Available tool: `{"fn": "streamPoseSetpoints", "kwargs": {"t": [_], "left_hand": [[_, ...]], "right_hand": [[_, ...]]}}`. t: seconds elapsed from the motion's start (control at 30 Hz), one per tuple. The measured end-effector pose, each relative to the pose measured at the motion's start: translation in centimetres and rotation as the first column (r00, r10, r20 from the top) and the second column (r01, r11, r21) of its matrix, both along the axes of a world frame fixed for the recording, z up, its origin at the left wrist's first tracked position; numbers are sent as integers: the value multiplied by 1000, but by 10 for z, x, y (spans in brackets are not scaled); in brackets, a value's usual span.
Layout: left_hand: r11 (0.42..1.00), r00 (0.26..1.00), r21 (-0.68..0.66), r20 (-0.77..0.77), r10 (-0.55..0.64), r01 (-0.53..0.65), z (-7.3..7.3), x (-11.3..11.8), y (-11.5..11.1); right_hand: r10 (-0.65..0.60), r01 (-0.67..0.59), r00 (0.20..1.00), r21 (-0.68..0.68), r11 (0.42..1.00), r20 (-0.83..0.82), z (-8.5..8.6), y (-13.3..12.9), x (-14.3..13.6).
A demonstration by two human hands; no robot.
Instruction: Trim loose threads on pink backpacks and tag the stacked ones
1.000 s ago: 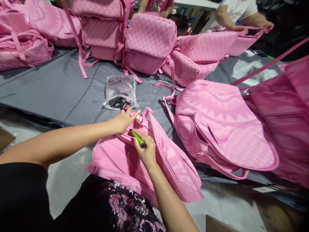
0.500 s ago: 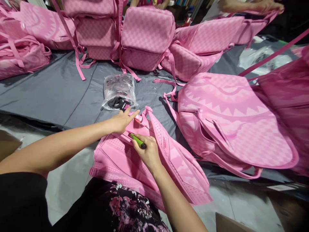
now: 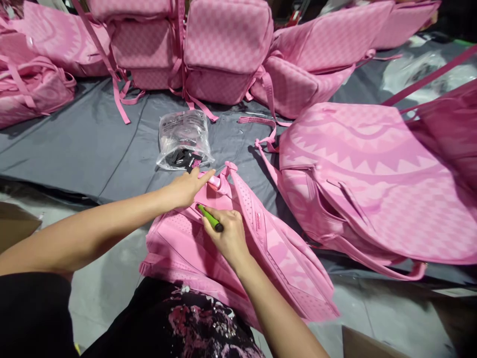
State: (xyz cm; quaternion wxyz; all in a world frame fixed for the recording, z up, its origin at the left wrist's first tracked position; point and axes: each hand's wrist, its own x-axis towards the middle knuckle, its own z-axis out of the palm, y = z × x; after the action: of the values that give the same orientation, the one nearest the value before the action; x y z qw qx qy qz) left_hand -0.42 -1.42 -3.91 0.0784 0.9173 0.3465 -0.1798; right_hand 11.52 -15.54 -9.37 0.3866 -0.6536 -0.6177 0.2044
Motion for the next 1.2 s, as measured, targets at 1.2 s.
{"fn": "streamPoseSetpoints", "kwargs": {"t": [1.2], "left_hand": [[1000,1000,-17,7,15,-15,2,6,-1]], "right_hand": [[82,-89,990,-56,995,-111,2,8,0]]}}
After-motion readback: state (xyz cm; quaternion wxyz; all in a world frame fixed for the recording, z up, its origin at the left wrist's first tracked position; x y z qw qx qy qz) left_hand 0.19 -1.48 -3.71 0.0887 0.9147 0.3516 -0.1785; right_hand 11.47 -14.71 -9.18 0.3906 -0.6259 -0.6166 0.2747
